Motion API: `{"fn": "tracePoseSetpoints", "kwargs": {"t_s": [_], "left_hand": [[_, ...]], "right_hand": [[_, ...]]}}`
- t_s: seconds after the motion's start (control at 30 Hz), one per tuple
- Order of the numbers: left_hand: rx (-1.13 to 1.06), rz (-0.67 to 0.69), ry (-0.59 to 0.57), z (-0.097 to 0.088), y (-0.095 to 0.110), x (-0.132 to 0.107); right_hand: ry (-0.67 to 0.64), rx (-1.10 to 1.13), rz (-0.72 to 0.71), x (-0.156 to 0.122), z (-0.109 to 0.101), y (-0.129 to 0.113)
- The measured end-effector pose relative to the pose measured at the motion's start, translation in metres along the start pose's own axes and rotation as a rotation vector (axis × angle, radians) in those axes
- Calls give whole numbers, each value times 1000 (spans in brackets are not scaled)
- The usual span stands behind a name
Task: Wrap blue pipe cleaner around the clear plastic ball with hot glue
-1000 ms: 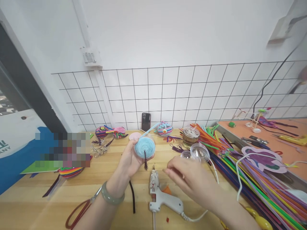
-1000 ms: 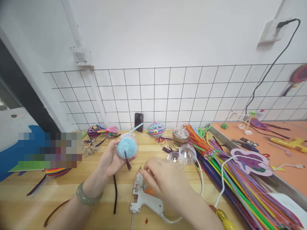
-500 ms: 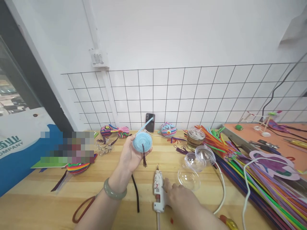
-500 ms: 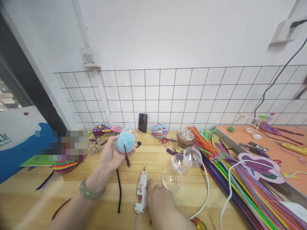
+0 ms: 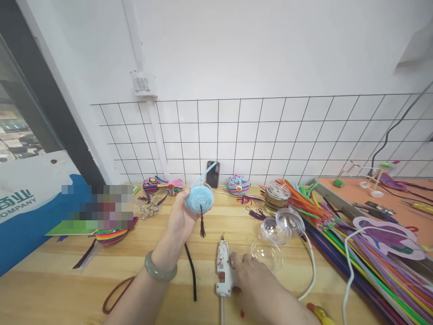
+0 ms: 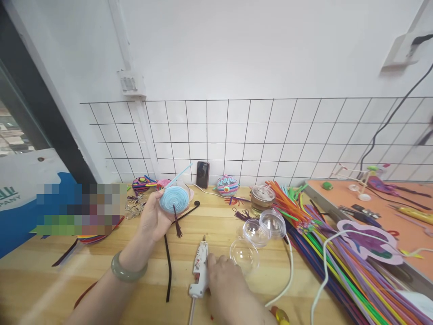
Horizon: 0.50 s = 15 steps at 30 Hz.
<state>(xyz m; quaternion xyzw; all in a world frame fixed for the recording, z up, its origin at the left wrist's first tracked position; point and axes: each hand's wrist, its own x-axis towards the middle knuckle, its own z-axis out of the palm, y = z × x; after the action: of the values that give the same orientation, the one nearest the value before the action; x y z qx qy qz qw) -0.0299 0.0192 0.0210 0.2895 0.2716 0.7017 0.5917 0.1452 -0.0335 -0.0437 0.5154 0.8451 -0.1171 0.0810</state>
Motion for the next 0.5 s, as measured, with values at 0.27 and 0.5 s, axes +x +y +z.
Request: {"fn": "tracePoseSetpoints", "kwargs": {"t_s": [0.27, 0.5], "left_hand": [[68, 210, 32, -8, 8, 5], [168, 355, 9, -12, 12, 4]], "right_hand": [[179, 112, 82, 2, -21, 11], [468, 754, -54, -17, -61, 57]]}}
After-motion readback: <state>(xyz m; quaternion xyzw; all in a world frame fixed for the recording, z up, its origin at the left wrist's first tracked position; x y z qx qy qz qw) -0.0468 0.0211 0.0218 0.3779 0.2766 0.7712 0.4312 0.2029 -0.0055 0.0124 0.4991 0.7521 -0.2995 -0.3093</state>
